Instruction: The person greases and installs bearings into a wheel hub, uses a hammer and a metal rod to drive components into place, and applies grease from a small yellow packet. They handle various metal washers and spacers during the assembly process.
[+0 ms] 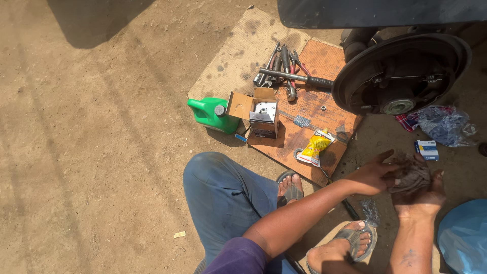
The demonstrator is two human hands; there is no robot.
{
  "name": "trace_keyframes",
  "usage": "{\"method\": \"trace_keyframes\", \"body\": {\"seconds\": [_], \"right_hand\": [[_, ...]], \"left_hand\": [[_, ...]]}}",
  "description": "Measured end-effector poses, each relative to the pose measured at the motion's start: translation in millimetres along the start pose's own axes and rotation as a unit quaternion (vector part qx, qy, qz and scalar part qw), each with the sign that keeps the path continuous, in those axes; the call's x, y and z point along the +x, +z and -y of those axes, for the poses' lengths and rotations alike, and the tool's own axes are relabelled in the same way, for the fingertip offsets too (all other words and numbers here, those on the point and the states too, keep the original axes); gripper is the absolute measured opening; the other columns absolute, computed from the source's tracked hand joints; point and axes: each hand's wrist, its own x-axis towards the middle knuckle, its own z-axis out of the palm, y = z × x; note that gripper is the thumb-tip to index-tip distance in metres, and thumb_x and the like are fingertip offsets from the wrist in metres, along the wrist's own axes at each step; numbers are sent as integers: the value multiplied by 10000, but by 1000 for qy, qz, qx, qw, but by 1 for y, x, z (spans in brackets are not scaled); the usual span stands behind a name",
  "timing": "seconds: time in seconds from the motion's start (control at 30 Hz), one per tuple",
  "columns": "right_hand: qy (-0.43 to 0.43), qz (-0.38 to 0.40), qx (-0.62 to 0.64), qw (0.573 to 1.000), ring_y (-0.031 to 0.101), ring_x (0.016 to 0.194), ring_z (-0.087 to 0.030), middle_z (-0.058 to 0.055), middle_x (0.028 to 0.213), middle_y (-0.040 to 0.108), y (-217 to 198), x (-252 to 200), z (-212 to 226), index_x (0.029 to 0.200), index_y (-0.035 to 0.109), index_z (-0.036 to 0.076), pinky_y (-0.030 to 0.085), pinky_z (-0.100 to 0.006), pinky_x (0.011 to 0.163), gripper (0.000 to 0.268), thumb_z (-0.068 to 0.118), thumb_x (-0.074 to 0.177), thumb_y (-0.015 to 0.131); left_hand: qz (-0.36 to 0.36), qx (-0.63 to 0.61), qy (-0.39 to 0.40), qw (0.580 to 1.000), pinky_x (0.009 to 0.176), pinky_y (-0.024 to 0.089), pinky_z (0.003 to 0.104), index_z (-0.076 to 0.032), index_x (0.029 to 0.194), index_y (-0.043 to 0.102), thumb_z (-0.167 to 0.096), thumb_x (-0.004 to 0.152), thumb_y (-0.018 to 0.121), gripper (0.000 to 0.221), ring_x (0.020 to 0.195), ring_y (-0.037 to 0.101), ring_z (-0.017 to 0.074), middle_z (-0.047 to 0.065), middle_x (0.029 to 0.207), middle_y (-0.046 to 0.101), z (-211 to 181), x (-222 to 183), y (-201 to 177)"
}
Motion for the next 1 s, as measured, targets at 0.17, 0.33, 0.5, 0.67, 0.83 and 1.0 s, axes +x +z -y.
{"method": "trace_keyframes", "body": {"seconds": [0.17, 0.33, 0.5, 0.67, 0.83, 1.0], "right_hand": [[26, 42, -119, 992, 674, 1052, -167, -112, 1221, 682, 21, 6, -43, 1358, 634, -21, 567, -272, 906, 337, 126, 1074, 528], [8, -86, -252, 964, 612, 768, -190, -95, 954, 677, -10, 31, -89, 1151, 685, -64, 469, -321, 612, 211, 117, 1046, 658], [-33, -231, -412, 881, 565, 735, -192, -72, 844, 660, -45, 20, -86, 975, 679, -63, 476, -340, 651, 395, 312, 1041, 787], [52, -257, -515, 816, 565, 789, -251, -155, 893, 659, -44, 17, -82, 1008, 711, -119, 465, -412, 780, 577, 450, 1088, 664], [52, -219, -694, 684, 644, 907, -315, -237, 1007, 699, -31, 31, -76, 1079, 739, -70, 448, -369, 854, 355, 279, 1014, 744], [36, -213, -661, 718, 640, 1018, -324, -239, 1084, 696, -22, 53, -53, 1152, 711, -78, 456, -400, 933, 382, 282, 1026, 711]], "left_hand": [[-102, 132, -48, 985, 982, 585, 432, -153, 1234, 717, -218, 877, 656, 368, 1070, 680, 356, 155, 1191, 717, -2, -24, -32], [80, 217, -21, 973, 805, 593, 489, -185, 1161, 740, -261, 789, 699, 382, 1042, 714, 357, 134, 1146, 730, -36, -26, -91], [522, 393, -14, 757, 821, 580, 473, -203, 992, 792, -403, 774, 755, 298, 1014, 715, 255, 22, 1084, 766, -54, -8, -239], [313, 453, -181, 815, 838, 559, 450, -183, 1016, 818, -503, 872, 781, 353, 929, 712, 309, 79, 1014, 779, -13, 7, -489], [-174, 314, -370, 857, 896, 570, 445, -202, 1045, 788, -289, 850, 750, 217, 1055, 713, 305, 98, 1103, 751, 109, 12, -528], [-77, 360, -398, 840, 894, 609, 477, -126, 1134, 757, -142, 965, 577, 248, 1108, 720, 319, 128, 1193, 737, 233, 66, -470]]}}
